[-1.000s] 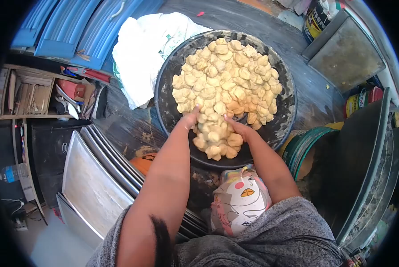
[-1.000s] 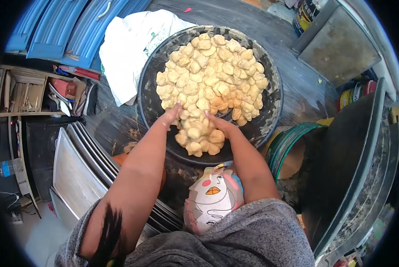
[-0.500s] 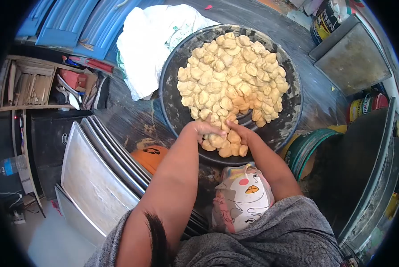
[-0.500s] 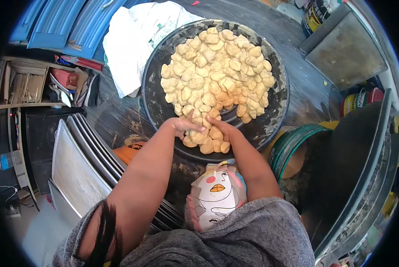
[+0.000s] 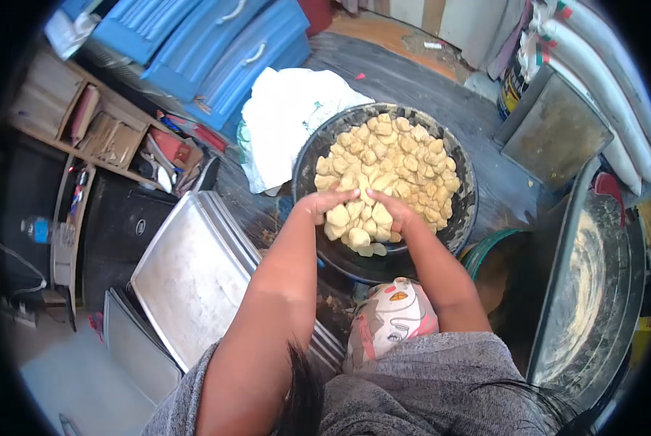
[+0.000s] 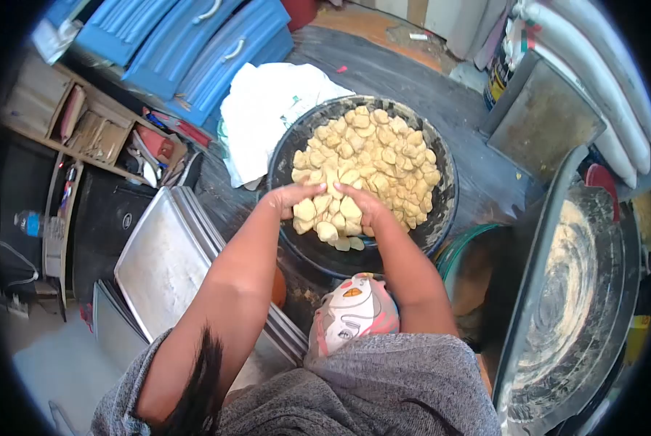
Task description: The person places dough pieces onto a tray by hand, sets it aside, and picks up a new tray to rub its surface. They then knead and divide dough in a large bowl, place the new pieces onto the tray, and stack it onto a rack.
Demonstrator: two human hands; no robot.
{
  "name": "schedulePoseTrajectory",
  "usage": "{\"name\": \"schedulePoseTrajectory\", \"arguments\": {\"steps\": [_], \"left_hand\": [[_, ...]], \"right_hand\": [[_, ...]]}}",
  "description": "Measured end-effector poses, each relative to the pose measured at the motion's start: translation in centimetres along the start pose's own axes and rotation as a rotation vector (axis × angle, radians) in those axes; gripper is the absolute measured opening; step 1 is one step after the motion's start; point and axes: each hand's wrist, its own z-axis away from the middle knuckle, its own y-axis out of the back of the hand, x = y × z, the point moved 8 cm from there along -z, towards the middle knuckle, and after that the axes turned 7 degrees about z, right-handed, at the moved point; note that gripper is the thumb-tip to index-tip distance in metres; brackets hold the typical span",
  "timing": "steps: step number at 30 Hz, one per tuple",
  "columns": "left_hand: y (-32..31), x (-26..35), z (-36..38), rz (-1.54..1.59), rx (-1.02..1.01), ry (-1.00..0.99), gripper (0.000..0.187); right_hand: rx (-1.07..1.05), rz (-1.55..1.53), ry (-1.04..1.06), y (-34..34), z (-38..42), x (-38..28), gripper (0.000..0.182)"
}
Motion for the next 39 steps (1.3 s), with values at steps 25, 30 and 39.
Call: {"name": "schedulePoseTrajectory", "arguments": {"steps": [25,30,39], "left_hand": [[7.4,-13.0,46.0,-0.688,1.416,-0.638,0.067],[12.6,-15.0,44.8,-0.059,1.191,-0.898,0.053],[21.6,-14.9,48.4,0.194,1.283,-0.983,0.032]], "right_hand": [[0.303,1.923,0.459,-36.6,7.9,7.9,0.096],[0.132,1.394,0.94,-38.2,7.8,4.7,0.089],[-0.175,2.134,0.78,-46.1,4.0,10.9,0.068]]}}
